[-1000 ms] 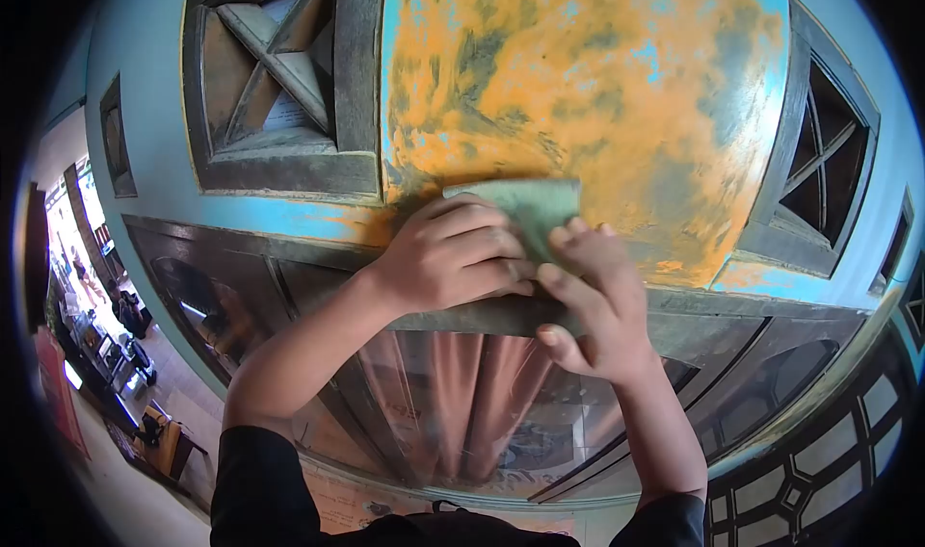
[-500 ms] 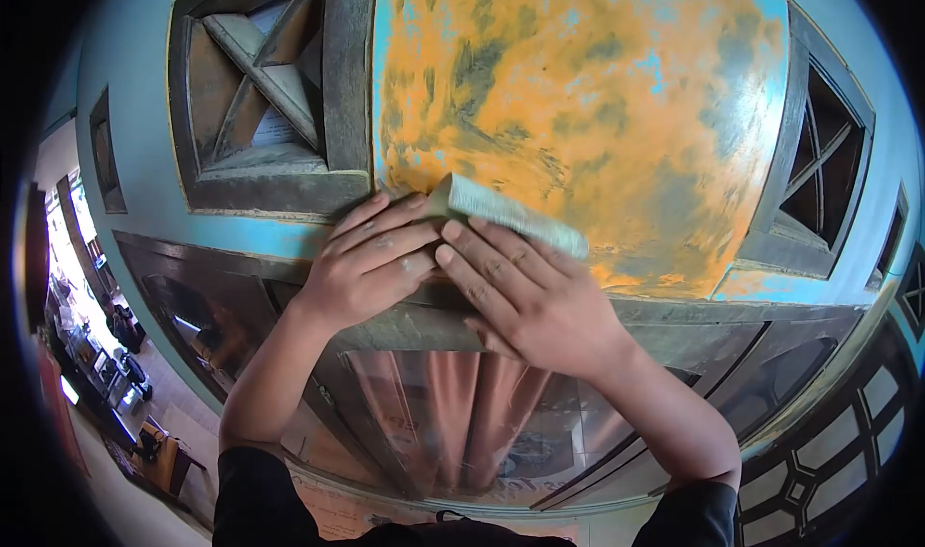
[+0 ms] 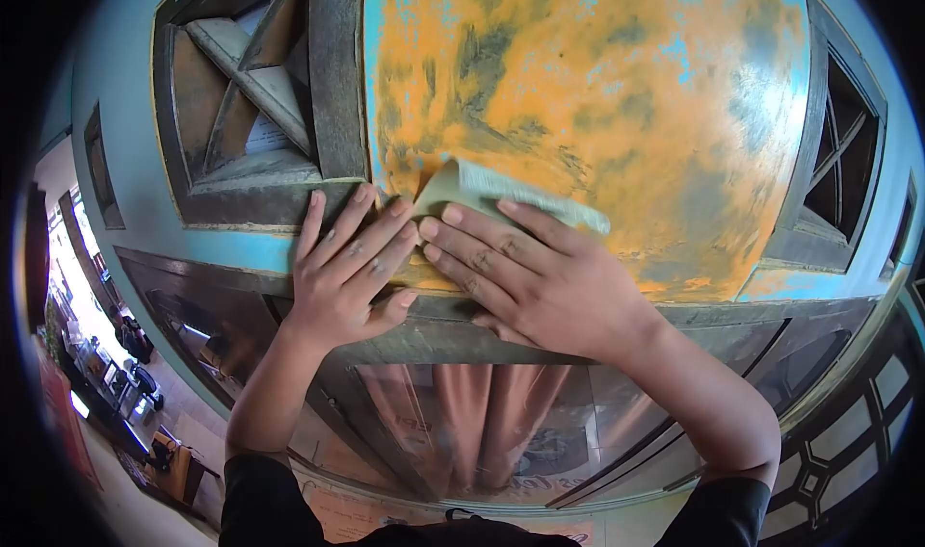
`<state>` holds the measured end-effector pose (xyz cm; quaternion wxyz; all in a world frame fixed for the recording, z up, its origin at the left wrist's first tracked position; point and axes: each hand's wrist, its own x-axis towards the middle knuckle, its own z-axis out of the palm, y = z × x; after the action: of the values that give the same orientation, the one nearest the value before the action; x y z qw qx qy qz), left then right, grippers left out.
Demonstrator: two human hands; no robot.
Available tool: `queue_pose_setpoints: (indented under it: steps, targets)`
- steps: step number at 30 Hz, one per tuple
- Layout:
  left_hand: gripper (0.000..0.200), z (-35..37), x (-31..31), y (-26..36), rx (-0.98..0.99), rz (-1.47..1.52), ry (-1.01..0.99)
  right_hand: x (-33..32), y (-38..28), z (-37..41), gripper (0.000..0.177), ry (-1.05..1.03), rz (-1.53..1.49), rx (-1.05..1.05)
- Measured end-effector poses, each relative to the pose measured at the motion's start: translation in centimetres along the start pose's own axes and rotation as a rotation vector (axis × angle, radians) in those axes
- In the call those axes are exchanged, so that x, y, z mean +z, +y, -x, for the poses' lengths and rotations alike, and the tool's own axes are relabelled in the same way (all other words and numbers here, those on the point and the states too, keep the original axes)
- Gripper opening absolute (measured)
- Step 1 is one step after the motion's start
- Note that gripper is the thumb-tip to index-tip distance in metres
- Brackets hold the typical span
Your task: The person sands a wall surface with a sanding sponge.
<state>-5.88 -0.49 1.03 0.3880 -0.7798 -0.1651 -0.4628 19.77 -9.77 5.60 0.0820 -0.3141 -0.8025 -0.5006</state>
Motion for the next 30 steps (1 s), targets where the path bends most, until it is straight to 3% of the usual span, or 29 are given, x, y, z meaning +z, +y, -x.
queue_pose_setpoints:
  steps: [2,5,8,11,13,16,21,23,25,28,30]
  targets:
    - [0.049,0.1,0.0,-0.1,-0.04,0.031,0.057,-0.4,0.6,-0.9,0.066,0.021,0.065,-0.002]
    - [0.05,0.3,0.2,-0.3,-0.072,0.037,0.084,-1.4,2.3,-2.0,0.067,0.102,0.109,0.181]
    - [0.05,0.2,0.3,0.0,-0.084,0.017,0.078,-2.7,6.0,-2.7,0.081,0.246,0.261,0.428]
    - [0.049,0.4,0.3,-0.1,-0.065,0.031,0.077,-2.9,4.3,-3.4,0.083,0.237,0.205,0.482]
    - [0.048,0.9,0.2,-0.4,-0.001,0.093,0.06,-1.3,1.8,-2.9,0.087,0.073,0.184,0.346]
    - [0.048,1.3,0.2,-0.5,0.068,0.11,0.019,0.5,-0.1,-1.3,0.081,0.02,0.166,0.157]
    - [0.047,1.5,0.2,-0.4,0.063,0.084,0.004,-2.8,4.9,-1.6,0.08,0.163,0.308,0.457]
    - [0.046,1.6,0.3,-0.4,0.056,0.089,0.016,-2.3,3.2,-2.0,0.081,0.188,0.21,0.48]
    - [0.045,1.8,0.1,-0.4,0.063,0.106,0.007,-0.6,0.5,-1.2,0.079,0.041,0.176,0.324]
    - [0.048,2.0,0.0,-0.8,0.113,0.139,0.001,0.8,-0.1,0.4,0.078,0.048,0.256,0.168]
    - [0.048,2.1,0.2,-1.0,0.149,0.147,0.022,-1.3,2.2,0.5,0.081,0.045,0.252,0.339]
